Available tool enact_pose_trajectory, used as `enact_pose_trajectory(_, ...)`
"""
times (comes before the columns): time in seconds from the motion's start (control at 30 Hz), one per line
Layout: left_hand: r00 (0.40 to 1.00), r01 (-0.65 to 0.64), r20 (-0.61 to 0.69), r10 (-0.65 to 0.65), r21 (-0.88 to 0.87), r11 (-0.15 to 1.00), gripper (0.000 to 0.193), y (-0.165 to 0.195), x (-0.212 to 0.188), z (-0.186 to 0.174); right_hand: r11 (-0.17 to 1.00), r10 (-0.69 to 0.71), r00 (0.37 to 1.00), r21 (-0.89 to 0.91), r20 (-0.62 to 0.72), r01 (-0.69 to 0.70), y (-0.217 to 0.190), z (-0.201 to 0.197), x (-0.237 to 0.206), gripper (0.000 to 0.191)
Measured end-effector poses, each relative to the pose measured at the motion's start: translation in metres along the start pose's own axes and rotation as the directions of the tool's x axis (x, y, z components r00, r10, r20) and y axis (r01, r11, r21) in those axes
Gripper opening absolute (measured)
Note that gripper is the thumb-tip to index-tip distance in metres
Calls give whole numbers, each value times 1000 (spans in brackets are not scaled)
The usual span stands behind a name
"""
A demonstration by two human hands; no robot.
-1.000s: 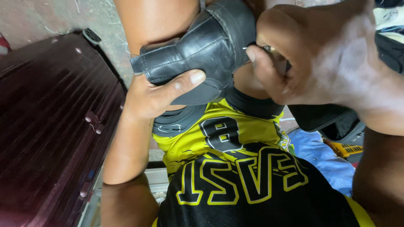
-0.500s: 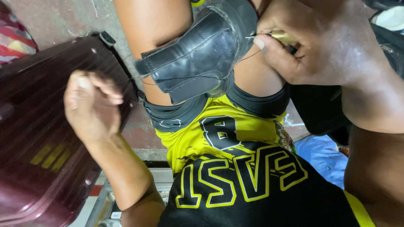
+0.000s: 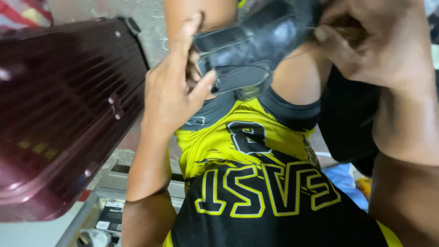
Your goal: The person hand-sews a black shoe using a needle and thread. They repeatedly push the needle through the shoe's upper and pull the thread tight, working on the same area throughout the clip.
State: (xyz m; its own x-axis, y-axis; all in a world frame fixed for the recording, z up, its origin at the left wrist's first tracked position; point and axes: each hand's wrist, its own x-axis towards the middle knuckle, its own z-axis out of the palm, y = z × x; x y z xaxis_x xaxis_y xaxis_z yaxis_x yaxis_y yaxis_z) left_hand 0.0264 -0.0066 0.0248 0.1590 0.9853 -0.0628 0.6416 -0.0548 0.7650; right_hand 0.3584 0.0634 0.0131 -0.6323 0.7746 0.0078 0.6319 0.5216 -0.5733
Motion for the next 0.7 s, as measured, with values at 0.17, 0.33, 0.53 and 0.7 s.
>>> enact_pose_trajectory(0.17, 993, -52, -115, 39, -108, 993, 21, -28, -24, 3, 963, 151, 988, 221, 31, -154, -5, 5, -5, 6)
enact_pose_trajectory(0.33, 990, -27, -84, -114, -902, 430, 10, -43, -39, 3, 898, 175, 983, 399, 56, -183, -8, 3, -3, 11)
enact_pose_trajectory(0.53, 962, 229, 142, -235, -887, 401, 18, -22, -21, 18, 978, 116, 993, 176, -16, -111, -19, -1, 2, 6)
enact_pose_trajectory(0.7, 946, 315, 212, -243, -445, 838, 19, 5, 2, 27, 996, -64, 997, 54, -38, 66, -11, -10, 2, 13)
